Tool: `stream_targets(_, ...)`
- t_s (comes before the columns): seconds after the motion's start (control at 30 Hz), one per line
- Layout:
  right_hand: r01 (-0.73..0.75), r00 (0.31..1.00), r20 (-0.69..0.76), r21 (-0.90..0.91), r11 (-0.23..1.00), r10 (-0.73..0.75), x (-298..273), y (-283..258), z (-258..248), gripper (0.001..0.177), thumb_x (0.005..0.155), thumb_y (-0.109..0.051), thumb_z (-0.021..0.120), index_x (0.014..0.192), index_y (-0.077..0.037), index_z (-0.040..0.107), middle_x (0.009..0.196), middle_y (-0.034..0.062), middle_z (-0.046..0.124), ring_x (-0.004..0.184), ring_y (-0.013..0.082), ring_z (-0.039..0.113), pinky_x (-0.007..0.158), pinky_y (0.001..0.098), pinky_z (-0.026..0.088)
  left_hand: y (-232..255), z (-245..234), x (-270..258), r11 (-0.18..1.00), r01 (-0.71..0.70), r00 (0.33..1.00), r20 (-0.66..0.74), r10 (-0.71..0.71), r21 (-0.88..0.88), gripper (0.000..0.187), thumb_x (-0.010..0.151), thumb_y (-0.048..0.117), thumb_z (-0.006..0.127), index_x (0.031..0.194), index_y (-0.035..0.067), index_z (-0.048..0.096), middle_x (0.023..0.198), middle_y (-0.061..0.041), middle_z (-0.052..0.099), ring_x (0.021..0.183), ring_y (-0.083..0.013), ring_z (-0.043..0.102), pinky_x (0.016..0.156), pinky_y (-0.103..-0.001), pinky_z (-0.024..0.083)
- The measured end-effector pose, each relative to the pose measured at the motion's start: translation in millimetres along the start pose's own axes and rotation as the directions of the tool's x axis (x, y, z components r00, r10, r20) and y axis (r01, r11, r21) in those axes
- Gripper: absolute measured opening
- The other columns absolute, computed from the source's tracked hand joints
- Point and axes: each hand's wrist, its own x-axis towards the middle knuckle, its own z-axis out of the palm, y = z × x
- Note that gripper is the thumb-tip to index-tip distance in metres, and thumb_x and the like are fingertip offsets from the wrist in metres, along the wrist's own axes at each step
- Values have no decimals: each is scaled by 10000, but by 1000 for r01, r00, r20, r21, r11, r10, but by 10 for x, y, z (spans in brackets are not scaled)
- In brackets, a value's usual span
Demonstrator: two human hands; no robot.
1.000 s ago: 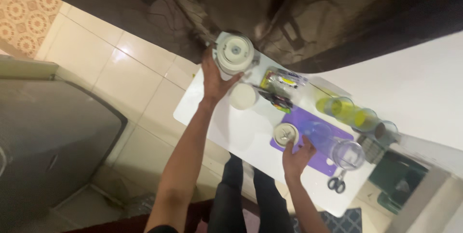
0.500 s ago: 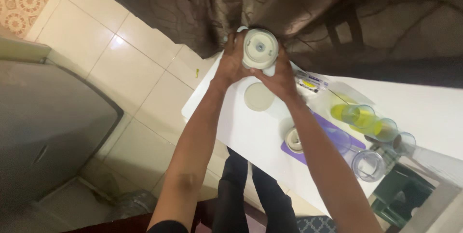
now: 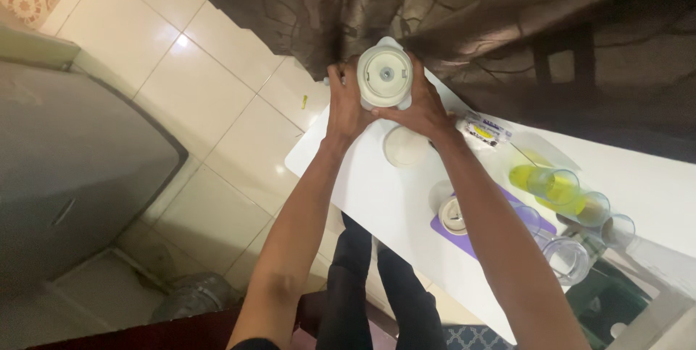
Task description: The person rinses a blender jar and blade assembly under a sink tap, carries them to a small table, and pours a blended yellow mixture from the jar into a cup. The person then reassembles the jar onto the blender base, returns to the sink, and rinses the jar and blade again by hand under running water.
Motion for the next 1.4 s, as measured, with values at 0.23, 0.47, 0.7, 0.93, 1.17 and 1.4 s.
stream_targets(0.23,87,996,-29,1,996,-87,-24,-119,420,1269,592,-344,1004,1550,-40,230,1502,213,491,1409,370,498,1161,440,432,-204,-415,-206,1000,-14,999,43,15,-12,1142,519,148,991,1487,54,393,1408,-182,525,1290,-395,474,1086,-521,346)
stream_targets(0.47,116,993,-14,49,992,-115,-255,-319,763,1211,589,-320,1010,1529,-45,297,1502,208,481,1418,364,481,1164,459,417,-305,-774,-618,997,70,997,46,-68,-41,1108,575,125,971,1527,60,408,1469,-157,551,1295,-376,474,1129,-497,367)
stream_targets(0.7,99,995,22,109,989,-102,-701,-650,945,1193,561,-323,1012,1509,-42,343,1484,207,494,1404,367,483,1154,464,410,-109,-1125,-1120,957,276,959,88,-269,-88,1165,526,220,990,1530,81,415,1394,-118,565,1237,-335,485,964,-405,570)
stream_targets(0.93,159,987,-46,110,981,-155,-1308,-1106,562,1214,516,-342,1022,1479,-36,347,1409,191,545,1321,348,566,1095,456,480,507,-1324,-1359,986,127,987,112,-115,-106,1162,515,280,1001,1507,61,435,1498,-137,529,1257,-326,506,995,-408,517)
stream_targets(1.17,185,980,-128,267,946,-155,-1951,-1402,-65,1190,547,-325,1010,1492,-29,351,1407,157,605,1316,290,622,1107,411,501,1448,-1422,-1380,997,12,973,233,8,-81,1172,480,267,997,1494,78,441,1481,-125,537,1261,-362,482,1106,-466,388)
stream_targets(1.4,158,963,-250,224,962,-100,-2789,-1382,-497,1140,560,-309,995,1473,-10,383,1390,175,595,1307,290,612,1105,415,495,2145,-1104,-1678,990,60,918,396,-3,-130,1140,549,273,973,1520,76,409,1502,-137,504,1269,-370,445,1125,-474,380)
